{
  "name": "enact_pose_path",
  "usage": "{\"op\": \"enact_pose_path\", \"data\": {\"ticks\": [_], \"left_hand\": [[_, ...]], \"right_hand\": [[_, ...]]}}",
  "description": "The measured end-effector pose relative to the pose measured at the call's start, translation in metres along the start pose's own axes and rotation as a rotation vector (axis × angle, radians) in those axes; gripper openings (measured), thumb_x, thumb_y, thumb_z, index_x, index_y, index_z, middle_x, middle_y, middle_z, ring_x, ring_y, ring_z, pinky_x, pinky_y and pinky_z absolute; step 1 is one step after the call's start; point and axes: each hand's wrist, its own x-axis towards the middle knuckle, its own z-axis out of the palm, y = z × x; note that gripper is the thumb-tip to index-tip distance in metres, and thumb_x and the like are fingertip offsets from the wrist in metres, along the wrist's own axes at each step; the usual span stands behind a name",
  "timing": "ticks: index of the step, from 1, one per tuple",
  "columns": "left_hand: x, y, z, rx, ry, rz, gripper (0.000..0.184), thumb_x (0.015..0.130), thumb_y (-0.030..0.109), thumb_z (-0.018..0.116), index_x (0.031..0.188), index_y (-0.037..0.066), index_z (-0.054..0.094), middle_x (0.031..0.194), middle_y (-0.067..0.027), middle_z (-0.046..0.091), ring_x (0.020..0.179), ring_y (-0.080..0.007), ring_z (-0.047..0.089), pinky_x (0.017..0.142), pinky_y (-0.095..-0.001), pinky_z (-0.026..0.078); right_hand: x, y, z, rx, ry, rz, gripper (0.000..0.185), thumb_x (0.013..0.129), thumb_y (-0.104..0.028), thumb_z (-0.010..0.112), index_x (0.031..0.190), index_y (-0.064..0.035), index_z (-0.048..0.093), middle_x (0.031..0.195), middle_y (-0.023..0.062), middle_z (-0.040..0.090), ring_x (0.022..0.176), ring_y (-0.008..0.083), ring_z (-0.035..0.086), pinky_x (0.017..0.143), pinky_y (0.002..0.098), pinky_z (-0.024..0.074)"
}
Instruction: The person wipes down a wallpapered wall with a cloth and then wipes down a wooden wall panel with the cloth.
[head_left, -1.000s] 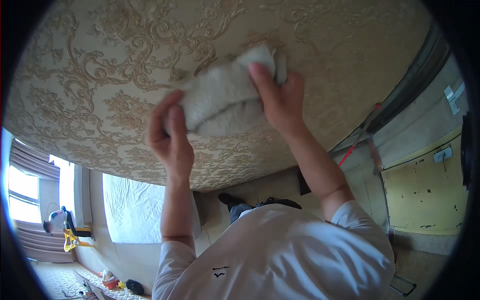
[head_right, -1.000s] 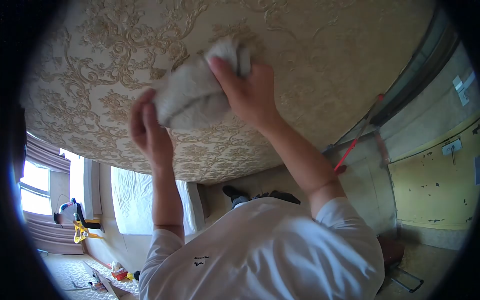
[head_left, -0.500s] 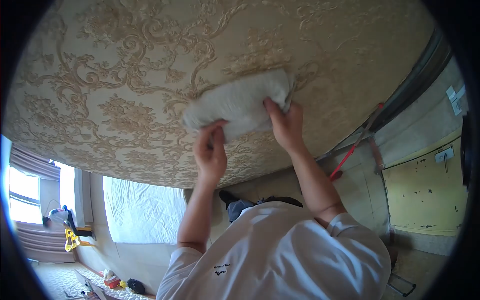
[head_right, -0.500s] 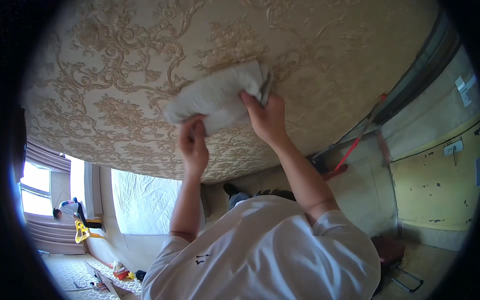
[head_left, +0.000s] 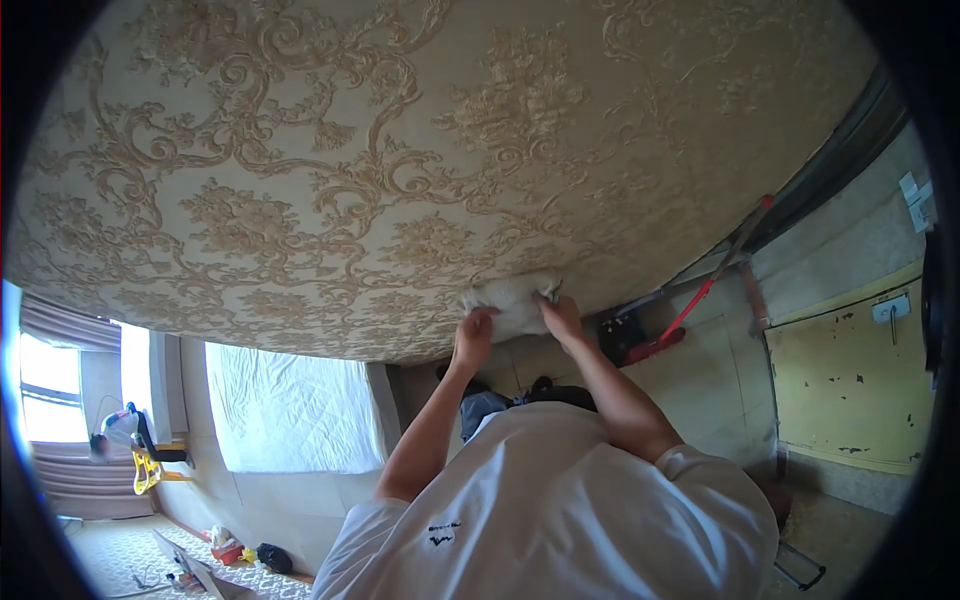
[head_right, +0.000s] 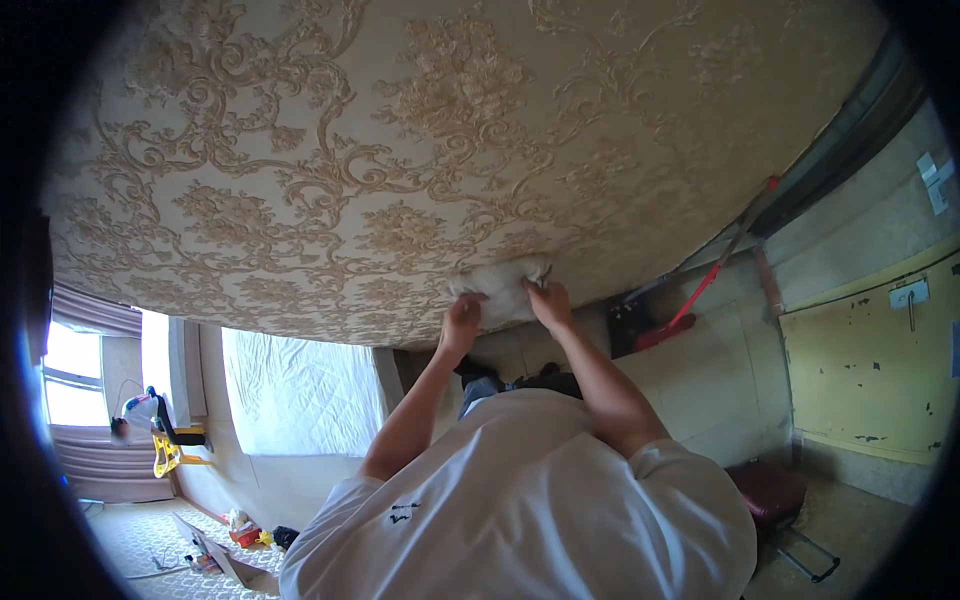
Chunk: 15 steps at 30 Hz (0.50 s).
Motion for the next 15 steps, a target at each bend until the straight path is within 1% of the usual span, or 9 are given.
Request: {"op": "enact_pose_path", "data": {"ticks": [1,3,4,5,8,10,11,13,15], "left_hand": [[-0.007,0.001,0.0,0.002,0.002,0.009,0.02,0.099,0.011,0.049,0.109,0.007,0.066,0.092,-0.0009,0.059,0.073,-0.0071,0.053,0.06,-0.0254,0.05],[-0.019,0.014,0.002,-0.19,-0.087,-0.472,0.023,0.099,0.017,0.051,0.114,0.011,0.067,0.084,0.0022,0.056,0.072,-0.0053,0.052,0.056,-0.0255,0.05],[-0.024,0.022,0.001,-0.241,-0.06,-0.484,0.022,0.096,0.015,0.054,0.113,0.01,0.068,0.072,0.0056,0.05,0.062,-0.0046,0.046,0.055,-0.0215,0.044],[-0.029,0.019,-0.002,-0.24,-0.058,-0.495,0.022,0.096,0.015,0.054,0.113,0.01,0.068,0.072,0.0056,0.05,0.062,-0.0046,0.046,0.055,-0.0215,0.044],[-0.037,0.008,-0.013,-0.286,-0.044,-0.368,0.023,0.097,0.015,0.053,0.113,0.008,0.068,0.072,0.0064,0.049,0.064,-0.0042,0.047,0.055,-0.0204,0.041],[-0.037,0.037,-0.027,-0.313,0.015,-0.291,0.024,0.098,0.016,0.053,0.113,0.005,0.067,0.077,0.0073,0.052,0.065,-0.0021,0.044,0.056,-0.0182,0.036],[-0.03,0.051,-0.034,-0.29,0.084,-0.212,0.024,0.099,0.016,0.052,0.114,0.004,0.067,0.08,0.0078,0.053,0.065,-0.001,0.042,0.057,-0.0175,0.033],[-0.013,0.109,-0.054,-0.294,0.203,-0.085,0.024,0.1,0.013,0.052,0.114,0.003,0.067,0.085,0.0088,0.055,0.067,0.0001,0.039,0.059,-0.0168,0.031],[-0.007,0.184,-0.081,-0.348,0.256,0.06,0.022,0.1,0.009,0.052,0.114,0.001,0.066,0.089,0.0077,0.057,0.071,-0.0003,0.042,0.062,-0.0165,0.033]], "right_hand": [[0.0,0.012,0.004,0.003,0.003,-0.009,0.045,0.086,-0.041,0.066,0.09,0.0039,0.068,0.08,0.023,0.069,0.079,0.0375,0.068,0.069,0.0439,0.0493],[-0.005,0.038,0.017,-0.137,0.063,0.173,0.046,0.086,-0.039,0.068,0.1,0.0048,0.067,0.091,0.0212,0.07,0.091,0.0284,0.069,0.076,0.0381,0.0502],[-0.011,0.047,0.025,-0.004,0.185,-0.048,0.052,0.085,-0.044,0.068,0.101,0.0059,0.067,0.092,0.0213,0.071,0.094,0.032,0.069,0.078,0.0407,0.0502],[-0.011,0.056,0.028,-0.006,0.178,-0.04,0.052,0.085,-0.044,0.068,0.101,0.0059,0.067,0.092,0.0213,0.071,0.094,0.032,0.069,0.078,0.0407,0.0502],[-0.018,0.03,0.018,-0.011,0.051,0.032,0.048,0.086,-0.041,0.068,0.101,0.005,0.067,0.094,0.0194,0.072,0.095,0.0331,0.069,0.079,0.0413,0.05],[-0.018,-0.004,0.014,-0.09,0.022,-0.139,0.04,0.089,-0.035,0.067,0.099,0.0039,0.068,0.091,0.0143,0.072,0.087,0.0259,0.069,0.075,0.0373,0.0501],[-0.02,-0.031,0.011,-0.09,0.021,-0.141,0.04,0.089,-0.035,0.067,0.099,0.0039,0.068,0.091,0.0143,0.072,0.087,0.0259,0.069,0.075,0.0373,0.0501],[-0.032,-0.101,0.001,0.271,0.098,-0.404,0.04,0.09,-0.036,0.065,0.088,0.0037,0.067,0.073,0.0189,0.068,0.073,0.0302,0.069,0.063,0.0388,0.0486],[-0.048,-0.166,-0.018,0.365,0.082,-0.535,0.032,0.091,-0.028,0.065,0.088,0.0042,0.066,0.071,0.0132,0.068,0.068,0.0172,0.065,0.062,0.0336,0.0479]]}}
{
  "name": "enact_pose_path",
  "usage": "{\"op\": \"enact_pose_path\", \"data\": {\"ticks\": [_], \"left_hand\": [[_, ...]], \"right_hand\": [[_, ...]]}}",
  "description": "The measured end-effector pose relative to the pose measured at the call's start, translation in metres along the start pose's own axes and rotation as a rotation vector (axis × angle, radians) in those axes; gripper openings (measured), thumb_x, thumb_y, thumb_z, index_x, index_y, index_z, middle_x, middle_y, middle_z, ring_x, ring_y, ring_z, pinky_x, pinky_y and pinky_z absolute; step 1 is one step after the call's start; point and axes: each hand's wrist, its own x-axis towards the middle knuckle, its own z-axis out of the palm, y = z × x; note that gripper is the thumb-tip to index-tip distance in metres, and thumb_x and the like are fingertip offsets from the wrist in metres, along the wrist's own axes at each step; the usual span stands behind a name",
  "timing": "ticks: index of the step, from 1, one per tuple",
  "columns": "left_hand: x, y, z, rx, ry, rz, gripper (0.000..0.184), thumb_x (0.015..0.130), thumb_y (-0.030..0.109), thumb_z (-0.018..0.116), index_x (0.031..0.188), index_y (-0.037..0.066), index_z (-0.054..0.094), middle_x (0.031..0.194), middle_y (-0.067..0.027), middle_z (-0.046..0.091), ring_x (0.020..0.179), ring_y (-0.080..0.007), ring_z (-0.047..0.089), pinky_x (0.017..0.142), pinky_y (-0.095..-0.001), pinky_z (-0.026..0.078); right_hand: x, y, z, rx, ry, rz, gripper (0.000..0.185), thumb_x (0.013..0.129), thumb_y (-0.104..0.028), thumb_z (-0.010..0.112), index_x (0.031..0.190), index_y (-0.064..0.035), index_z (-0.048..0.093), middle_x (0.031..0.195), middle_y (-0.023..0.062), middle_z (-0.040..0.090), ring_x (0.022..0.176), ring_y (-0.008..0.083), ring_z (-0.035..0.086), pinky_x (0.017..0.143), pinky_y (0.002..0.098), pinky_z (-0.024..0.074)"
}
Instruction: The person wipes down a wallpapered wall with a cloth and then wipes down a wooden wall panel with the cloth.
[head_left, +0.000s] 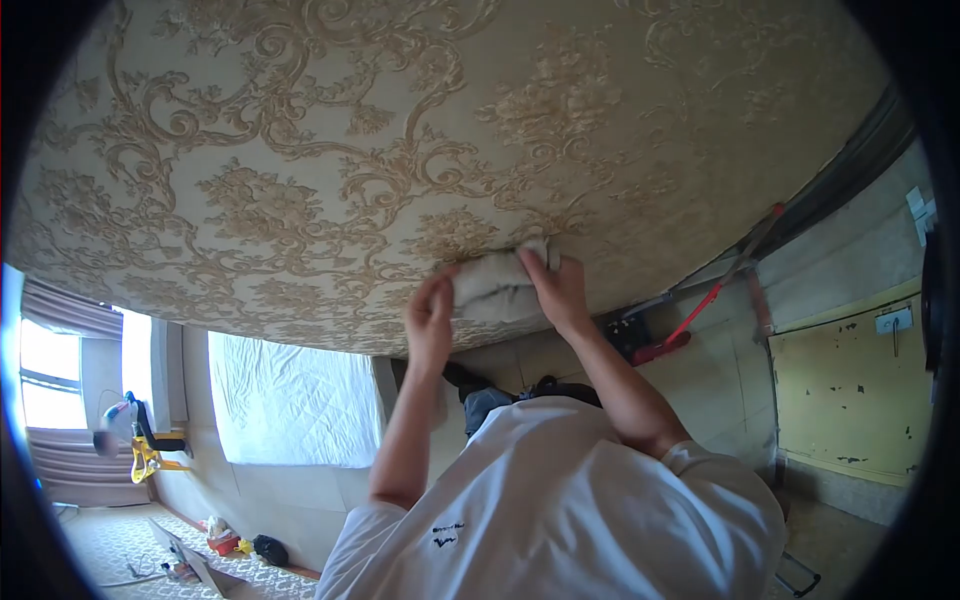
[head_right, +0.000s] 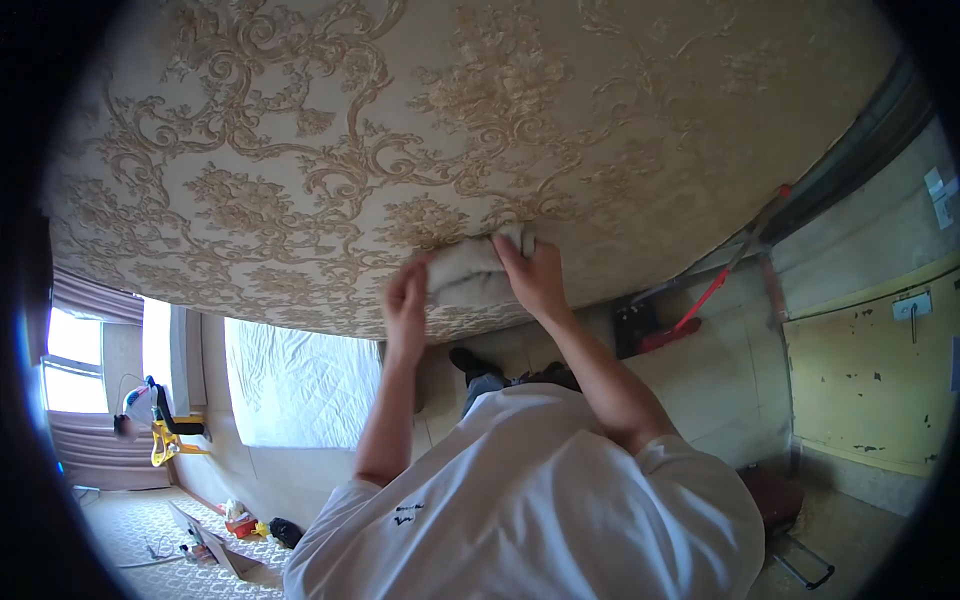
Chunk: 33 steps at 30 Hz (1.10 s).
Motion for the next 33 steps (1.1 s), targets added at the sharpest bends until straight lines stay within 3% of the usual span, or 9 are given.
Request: {"op": "enact_pose_path", "data": {"ticks": [3,8,9,11,14,16,21,25,33], "left_hand": [[0.013,0.072,-0.005,-0.009,0.048,0.298,0.021,0.098,0.005,0.052,0.113,0.0,0.066,0.113,-0.0036,0.066,0.082,-0.0005,0.051,0.067,-0.0147,0.038],[0.039,0.178,-0.013,0.167,0.17,0.963,0.024,0.097,0.006,0.051,0.115,-0.002,0.064,0.113,-0.0144,0.067,0.098,-0.0148,0.062,0.087,-0.029,0.048],[0.041,0.197,-0.016,0.102,0.129,1.0,0.025,0.099,0.007,0.048,0.118,-0.002,0.062,0.116,-0.0161,0.065,0.114,-0.0236,0.059,0.102,-0.0366,0.044],[0.045,0.222,-0.013,0.098,0.14,1.113,0.028,0.099,0.007,0.046,0.122,-0.001,0.058,0.119,-0.0147,0.064,0.114,-0.0216,0.059,0.101,-0.0365,0.045],[0.05,0.243,-0.013,0.095,0.168,1.199,0.029,0.1,0.009,0.045,0.124,-0.003,0.056,0.121,-0.0145,0.064,0.112,-0.0197,0.059,0.099,-0.0351,0.047],[0.053,0.221,-0.015,0.134,0.182,1.094,0.026,0.098,0.006,0.047,0.119,-0.002,0.06,0.116,-0.0112,0.064,0.099,-0.0153,0.056,0.088,-0.0305,0.044],[0.046,0.106,-0.016,0.119,0.2,0.665,0.02,0.094,-0.001,0.052,0.106,0.001,0.068,0.102,-0.0029,0.065,0.068,-0.004,0.046,0.059,-0.019,0.036],[0.017,0.029,-0.018,0.104,0.221,0.327,0.014,0.095,0.002,0.056,0.096,-0.003,0.069,0.076,0.0027,0.059,0.066,-0.004,0.046,0.058,-0.0207,0.036],[-0.007,-0.136,-0.029,0.025,0.128,-0.051,0.018,0.097,0.01,0.057,0.089,-0.001,0.07,0.069,0.003,0.059,0.062,-0.0037,0.049,0.056,-0.0216,0.038]], "right_hand": [[0.019,-0.104,0.001,0.106,-0.05,-0.156,0.027,0.092,-0.024,0.065,0.089,0.0025,0.067,0.075,0.0075,0.068,0.069,0.0092,0.061,0.061,0.0288,0.0475],[0.063,-0.218,0.015,0.18,-0.003,-0.645,0.026,0.091,-0.025,0.067,0.083,0.0,0.068,0.07,0.0063,0.068,0.063,0.0112,0.063,0.057,0.0286,0.0487],[0.069,-0.239,0.017,0.189,0.008,-0.717,0.028,0.09,-0.027,0.068,0.082,-0.0002,0.068,0.065,0.0053,0.067,0.059,0.0115,0.063,0.054,0.0284,0.0479],[0.082,-0.265,0.018,0.199,0.016,-0.788,0.03,0.09,-0.029,0.069,0.08,-0.0003,0.068,0.061,0.0043,0.065,0.055,0.0118,0.063,0.051,0.0282,0.0471],[0.092,-0.272,0.022,0.445,-0.268,-0.829,0.024,0.088,-0.027,0.073,0.091,-0.0033,0.07,0.081,0.0131,0.072,0.068,0.0305,0.068,0.062,0.0363,0.0528],[0.085,-0.253,0.032,0.346,-0.003,-0.757,0.034,0.089,-0.032,0.07,0.078,0.0001,0.068,0.055,0.0033,0.063,0.051,0.0123,0.063,0.047,0.0278,0.0458],[0.053,-0.165,0.037,0.241,-0.006,-0.433,0.029,0.089,-0.024,0.068,0.081,0.0041,0.067,0.059,0.0066,0.063,0.055,0.0111,0.062,0.05,0.0288,0.045],[0.021,-0.086,0.028,0.069,-0.049,-0.198,0.022,0.088,-0.016,0.067,0.084,0.0048,0.066,0.06,0.0098,0.063,0.055,0.0105,0.058,0.052,0.0311,0.0446],[-0.023,0.073,0.015,-0.132,-0.12,-0.101,0.016,0.086,-0.012,0.066,0.089,0.0038,0.066,0.068,0.0177,0.066,0.061,0.0239,0.067,0.056,0.0354,0.0476]]}}
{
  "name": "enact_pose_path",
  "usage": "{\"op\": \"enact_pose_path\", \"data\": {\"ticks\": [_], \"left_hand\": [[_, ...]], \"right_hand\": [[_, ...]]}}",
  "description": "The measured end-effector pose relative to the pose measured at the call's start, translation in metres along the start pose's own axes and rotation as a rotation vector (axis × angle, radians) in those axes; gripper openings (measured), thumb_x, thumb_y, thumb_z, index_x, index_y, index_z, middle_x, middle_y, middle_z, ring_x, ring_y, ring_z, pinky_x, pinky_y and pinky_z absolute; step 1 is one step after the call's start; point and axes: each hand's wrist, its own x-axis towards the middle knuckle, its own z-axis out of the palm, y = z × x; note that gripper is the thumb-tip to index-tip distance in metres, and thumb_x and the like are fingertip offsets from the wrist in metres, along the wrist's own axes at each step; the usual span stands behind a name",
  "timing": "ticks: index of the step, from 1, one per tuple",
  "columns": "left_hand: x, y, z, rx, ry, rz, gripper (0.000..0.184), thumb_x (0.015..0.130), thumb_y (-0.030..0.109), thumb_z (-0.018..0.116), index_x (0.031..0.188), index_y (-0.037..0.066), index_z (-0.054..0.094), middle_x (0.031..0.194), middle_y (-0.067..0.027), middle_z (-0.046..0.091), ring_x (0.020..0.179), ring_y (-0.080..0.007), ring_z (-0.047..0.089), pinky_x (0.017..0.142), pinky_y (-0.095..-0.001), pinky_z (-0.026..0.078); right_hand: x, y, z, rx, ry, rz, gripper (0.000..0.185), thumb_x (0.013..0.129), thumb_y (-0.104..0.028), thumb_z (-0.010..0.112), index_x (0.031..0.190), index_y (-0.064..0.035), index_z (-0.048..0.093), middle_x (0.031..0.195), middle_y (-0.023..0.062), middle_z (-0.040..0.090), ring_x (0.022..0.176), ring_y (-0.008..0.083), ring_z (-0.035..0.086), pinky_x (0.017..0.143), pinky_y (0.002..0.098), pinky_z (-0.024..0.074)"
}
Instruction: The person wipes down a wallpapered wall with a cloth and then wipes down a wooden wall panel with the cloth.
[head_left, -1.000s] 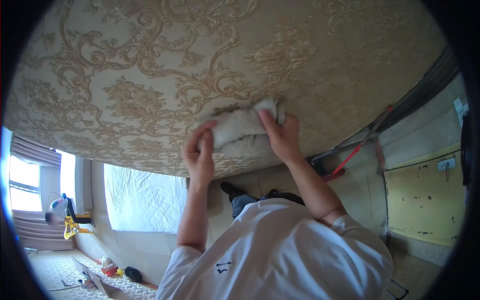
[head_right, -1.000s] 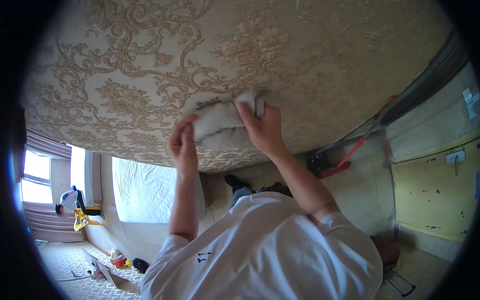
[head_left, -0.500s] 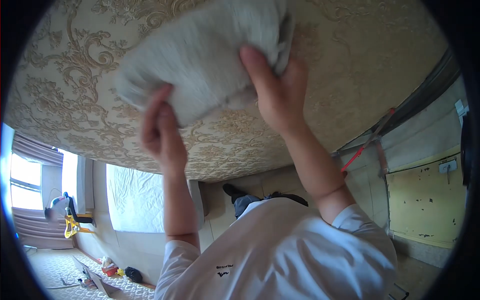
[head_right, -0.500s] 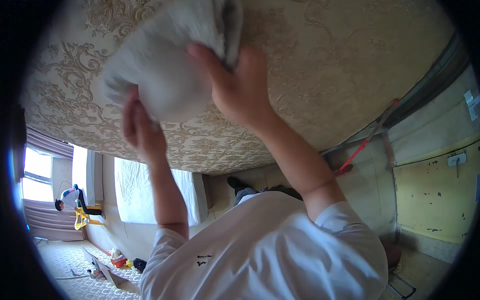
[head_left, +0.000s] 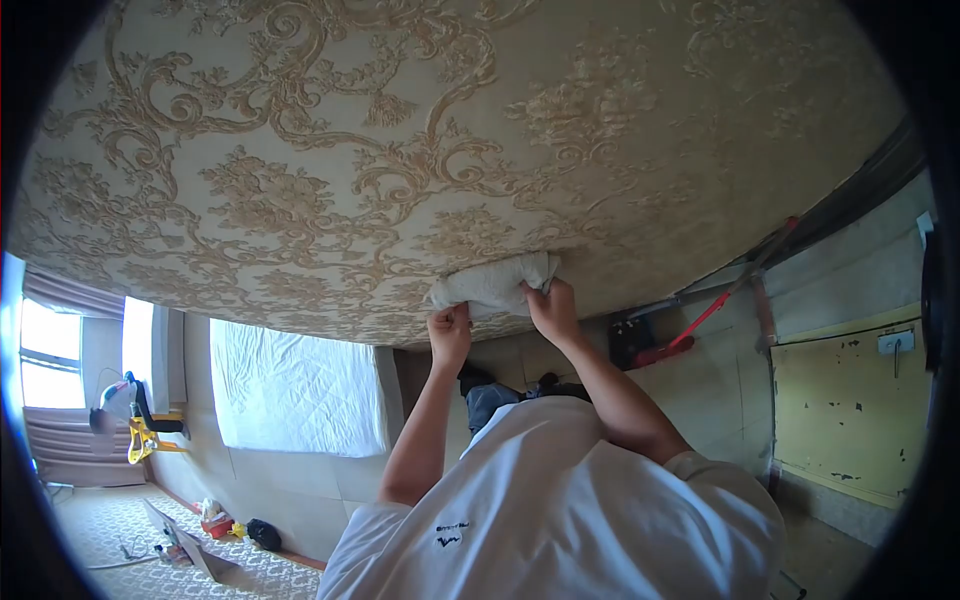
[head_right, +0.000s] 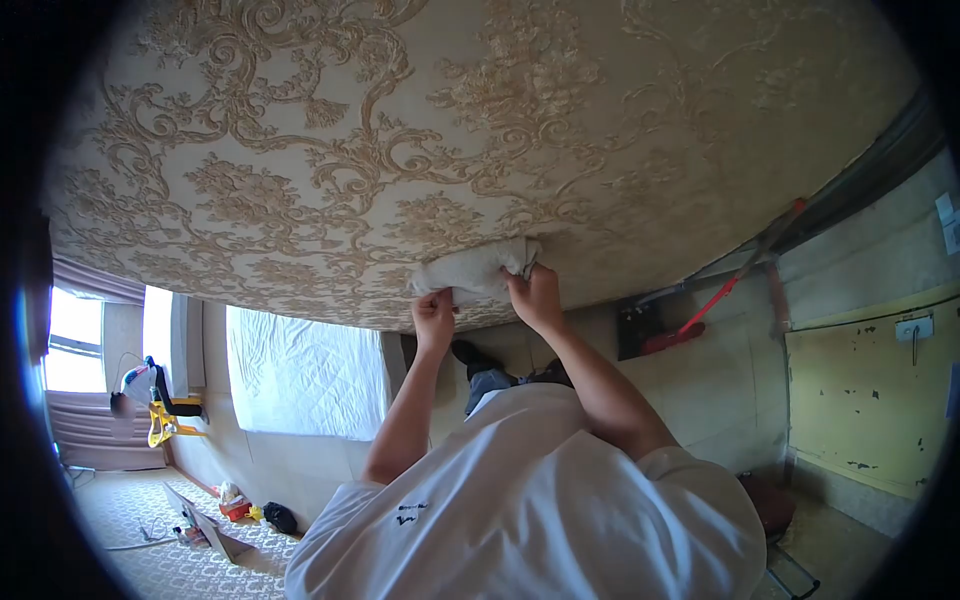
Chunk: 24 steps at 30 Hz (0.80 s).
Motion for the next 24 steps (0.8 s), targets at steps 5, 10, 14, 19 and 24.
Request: {"op": "enact_pose_path", "data": {"ticks": [5,10,14,19,24], "left_hand": [[-0.006,-0.066,0.0,0.212,-0.11,-0.143,0.019,0.097,0.011,0.055,0.098,0.004,0.073,0.066,0.0058,0.056,0.059,-0.0021,0.045,0.051,-0.0223,0.035],[-0.024,-0.074,0.005,0.201,-0.195,-0.717,0.024,0.098,0.029,0.054,0.112,0.018,0.071,0.083,0.0059,0.054,0.07,-0.0071,0.047,0.053,-0.0241,0.038],[-0.028,-0.053,0.005,0.074,-0.23,-0.581,0.025,0.099,0.03,0.054,0.112,0.018,0.07,0.08,0.0072,0.051,0.07,-0.006,0.046,0.053,-0.0237,0.037],[-0.013,0.073,0.028,-0.019,-0.159,-0.07,0.021,0.099,0.013,0.054,0.111,0.005,0.069,0.086,0.0043,0.061,0.075,-0.0029,0.05,0.069,-0.0207,0.043],[-0.041,0.163,0.031,0.113,-0.133,0.279,0.019,0.098,0.009,0.054,0.108,0.001,0.067,0.101,-0.0033,0.068,0.095,-0.0101,0.059,0.085,-0.0253,0.045]], "right_hand": [[-0.038,0.106,0.016,-0.302,-0.047,0.399,0.038,0.085,-0.033,0.069,0.084,0.0052,0.067,0.076,0.0232,0.067,0.076,0.0385,0.068,0.065,0.0437,0.0503],[-0.072,0.149,0.013,-0.484,0.011,0.577,0.056,0.083,-0.05,0.066,0.08,0.0061,0.066,0.076,0.0254,0.067,0.082,0.0397,0.068,0.069,0.0452,0.0506],[-0.056,0.078,-0.014,-0.329,0.022,0.55,0.057,0.086,-0.052,0.064,0.084,0.0053,0.067,0.077,0.0227,0.068,0.082,0.0345,0.069,0.069,0.0418,0.0506],[-0.003,-0.033,-0.032,0.034,0.162,0.209,0.04,0.092,-0.037,0.063,0.084,0.0025,0.066,0.07,0.0119,0.066,0.067,0.0221,0.064,0.062,0.0366,0.048],[0.01,-0.123,-0.06,0.16,0.187,0.007,0.032,0.093,-0.028,0.064,0.082,0.0019,0.064,0.064,0.0047,0.061,0.061,0.0098,0.052,0.058,0.0301,0.0425]]}}
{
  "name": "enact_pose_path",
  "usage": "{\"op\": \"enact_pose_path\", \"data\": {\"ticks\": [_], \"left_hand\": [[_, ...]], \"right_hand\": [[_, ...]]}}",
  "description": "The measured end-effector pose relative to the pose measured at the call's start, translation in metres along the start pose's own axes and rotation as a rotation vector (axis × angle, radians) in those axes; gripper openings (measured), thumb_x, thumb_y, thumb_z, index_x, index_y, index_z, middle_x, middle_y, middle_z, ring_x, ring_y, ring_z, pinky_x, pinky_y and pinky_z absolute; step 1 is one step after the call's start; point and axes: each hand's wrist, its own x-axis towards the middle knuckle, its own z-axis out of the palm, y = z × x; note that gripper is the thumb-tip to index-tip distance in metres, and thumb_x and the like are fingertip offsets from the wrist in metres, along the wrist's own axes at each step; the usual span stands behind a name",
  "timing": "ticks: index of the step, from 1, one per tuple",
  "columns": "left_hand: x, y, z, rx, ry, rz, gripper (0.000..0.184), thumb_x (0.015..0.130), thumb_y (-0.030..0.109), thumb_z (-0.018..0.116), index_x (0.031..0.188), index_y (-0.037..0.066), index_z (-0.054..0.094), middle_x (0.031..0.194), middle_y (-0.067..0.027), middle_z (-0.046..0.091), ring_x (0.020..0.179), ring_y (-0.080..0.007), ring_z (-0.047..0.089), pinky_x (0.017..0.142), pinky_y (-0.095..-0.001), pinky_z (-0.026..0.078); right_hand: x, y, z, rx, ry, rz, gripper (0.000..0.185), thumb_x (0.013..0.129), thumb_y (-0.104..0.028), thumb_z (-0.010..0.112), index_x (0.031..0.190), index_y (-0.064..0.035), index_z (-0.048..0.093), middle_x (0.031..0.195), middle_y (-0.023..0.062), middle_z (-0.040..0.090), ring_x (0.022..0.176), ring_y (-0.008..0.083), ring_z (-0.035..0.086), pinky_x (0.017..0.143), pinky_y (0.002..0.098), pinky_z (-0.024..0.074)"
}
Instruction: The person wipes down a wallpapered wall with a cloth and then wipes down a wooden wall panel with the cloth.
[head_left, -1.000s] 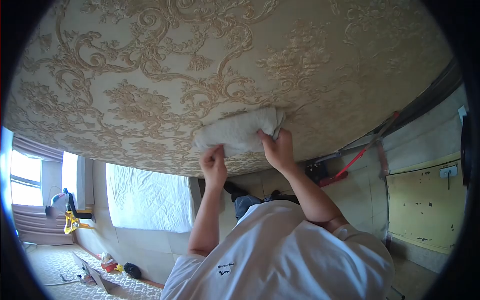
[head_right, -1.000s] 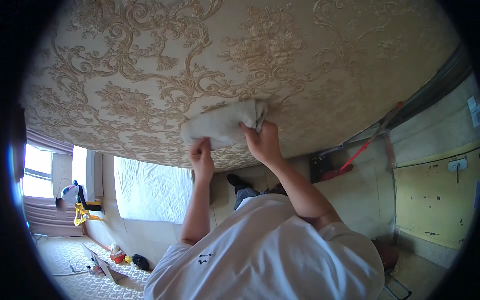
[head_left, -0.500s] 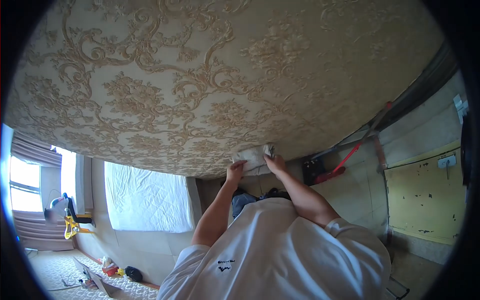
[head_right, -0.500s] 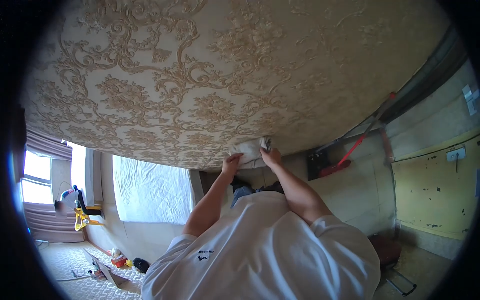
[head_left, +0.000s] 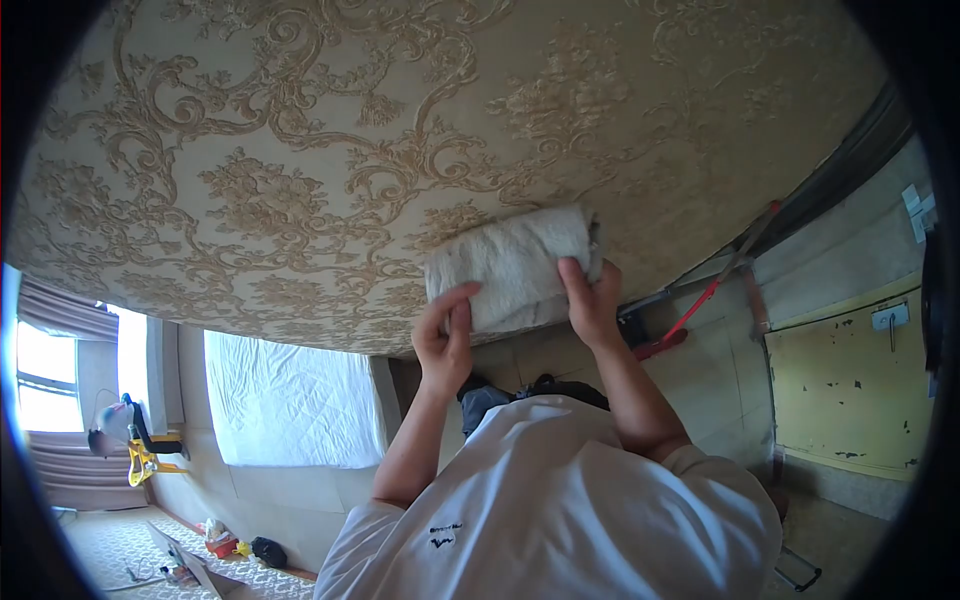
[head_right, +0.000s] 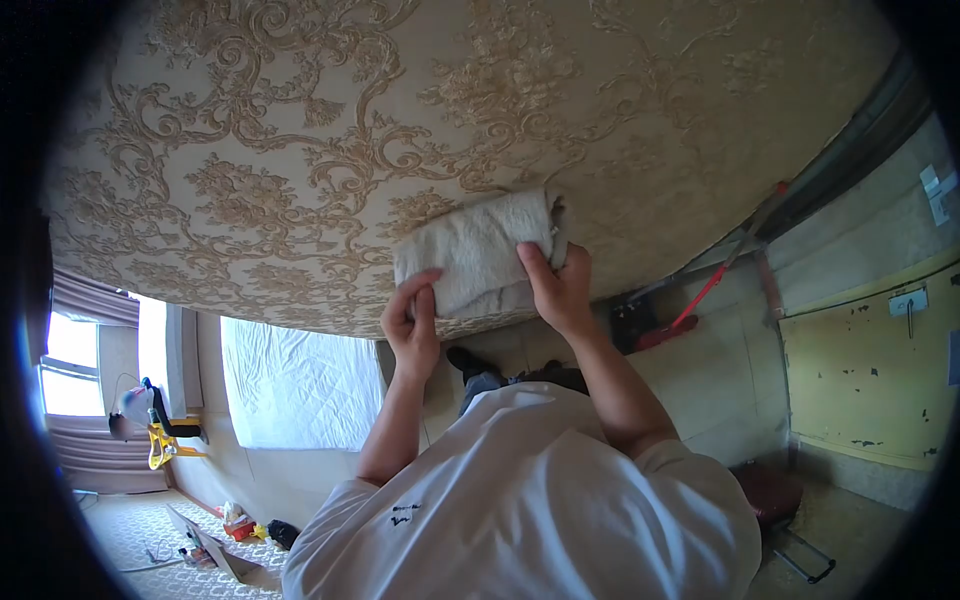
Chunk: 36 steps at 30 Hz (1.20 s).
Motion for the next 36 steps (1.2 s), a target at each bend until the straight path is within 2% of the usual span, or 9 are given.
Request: {"op": "enact_pose_path", "data": {"ticks": [3,5,8,13,17,27,30,33,36], "left_hand": [[-0.005,-0.007,0.0,0.079,-0.01,0.126,0.019,0.099,0.01,0.053,0.11,0.002,0.066,0.101,-0.0044,0.068,0.095,-0.0116,0.059,0.085,-0.0258,0.045],[-0.006,-0.028,0.006,0.109,-0.005,0.131,0.02,0.099,0.01,0.053,0.113,0.002,0.065,0.097,-0.0036,0.067,0.089,-0.0109,0.058,0.081,-0.0252,0.045],[-0.007,-0.071,0.01,0.014,-0.105,-0.276,0.024,0.099,0.012,0.052,0.122,0.005,0.058,0.085,-0.0013,0.059,0.071,-0.0088,0.045,0.067,-0.0242,0.042],[-0.052,-0.174,0.01,0.079,-0.149,-0.287,0.024,0.1,0.015,0.051,0.121,0.006,0.058,0.088,-0.0001,0.058,0.075,-0.0063,0.05,0.065,-0.0221,0.045],[-0.082,-0.167,-0.007,-0.113,-0.114,-0.722,0.026,0.1,0.021,0.052,0.12,0.007,0.06,0.089,0.0007,0.059,0.078,-0.006,0.052,0.062,-0.0235,0.047],[-0.016,-0.083,-0.088,-0.086,-0.177,-0.508,0.029,0.1,0.022,0.055,0.121,0.003,0.06,0.092,0.0018,0.058,0.084,-0.0053,0.049,0.076,-0.0203,0.041],[0.01,-0.021,-0.122,-0.019,-0.041,-0.223,0.027,0.099,0.015,0.054,0.121,0.001,0.059,0.106,-0.0032,0.063,0.098,-0.012,0.055,0.09,-0.0256,0.042],[0.006,0.031,-0.163,0.092,0.025,0.049,0.027,0.097,0.01,0.055,0.122,0.001,0.059,0.111,-0.0078,0.065,0.102,-0.0151,0.057,0.092,-0.0264,0.042],[-0.002,0.027,-0.2,0.111,0.053,0.178,0.025,0.094,0.005,0.058,0.118,0.001,0.061,0.112,-0.012,0.066,0.104,-0.0195,0.06,0.091,-0.029,0.044]], "right_hand": [[-0.002,0.0,-0.008,0.101,-0.059,-0.13,0.031,0.093,-0.027,0.063,0.082,0.0017,0.063,0.066,0.0039,0.062,0.063,0.0081,0.053,0.057,0.0295,0.0418],[-0.002,0.026,-0.007,-0.039,-0.111,0.04,0.027,0.093,-0.024,0.063,0.083,0.0017,0.064,0.065,0.0045,0.061,0.063,0.0087,0.052,0.058,0.0302,0.0424],[-0.01,0.09,0.005,-0.135,-0.041,0.165,0.034,0.092,-0.031,0.063,0.082,0.0025,0.064,0.065,0.0047,0.06,0.063,0.0122,0.056,0.059,0.0327,0.0426],[-0.066,0.194,-0.006,-0.404,-0.112,0.368,0.046,0.09,-0.043,0.062,0.085,0.0025,0.067,0.071,0.0152,0.066,0.07,0.026,0.066,0.065,0.0389,0.0464],[-0.092,0.191,-0.005,-0.448,-0.168,0.382,0.051,0.088,-0.049,0.062,0.08,0.0007,0.068,0.067,0.0158,0.066,0.069,0.028,0.069,0.063,0.041,0.0472],[-0.072,0.119,0.079,-0.242,-0.084,0.307,0.043,0.092,-0.039,0.062,0.076,0.0007,0.065,0.062,0.008,0.063,0.06,0.016,0.059,0.057,0.037,0.0448],[-0.046,0.039,0.122,-0.204,-0.062,0.121,0.036,0.093,-0.031,0.064,0.077,0.0017,0.064,0.062,0.0053,0.061,0.06,0.013,0.055,0.057,0.0343,0.0435],[-0.044,-0.032,0.151,-0.12,-0.145,0.094,0.032,0.093,-0.027,0.064,0.079,0.0014,0.064,0.065,0.004,0.061,0.062,0.0107,0.055,0.057,0.0311,0.0426],[-0.05,-0.044,0.184,0.06,-0.135,-0.2,0.027,0.094,-0.023,0.062,0.081,0.0006,0.064,0.069,0.0019,0.062,0.064,0.0102,0.055,0.059,0.0283,0.0425]]}}
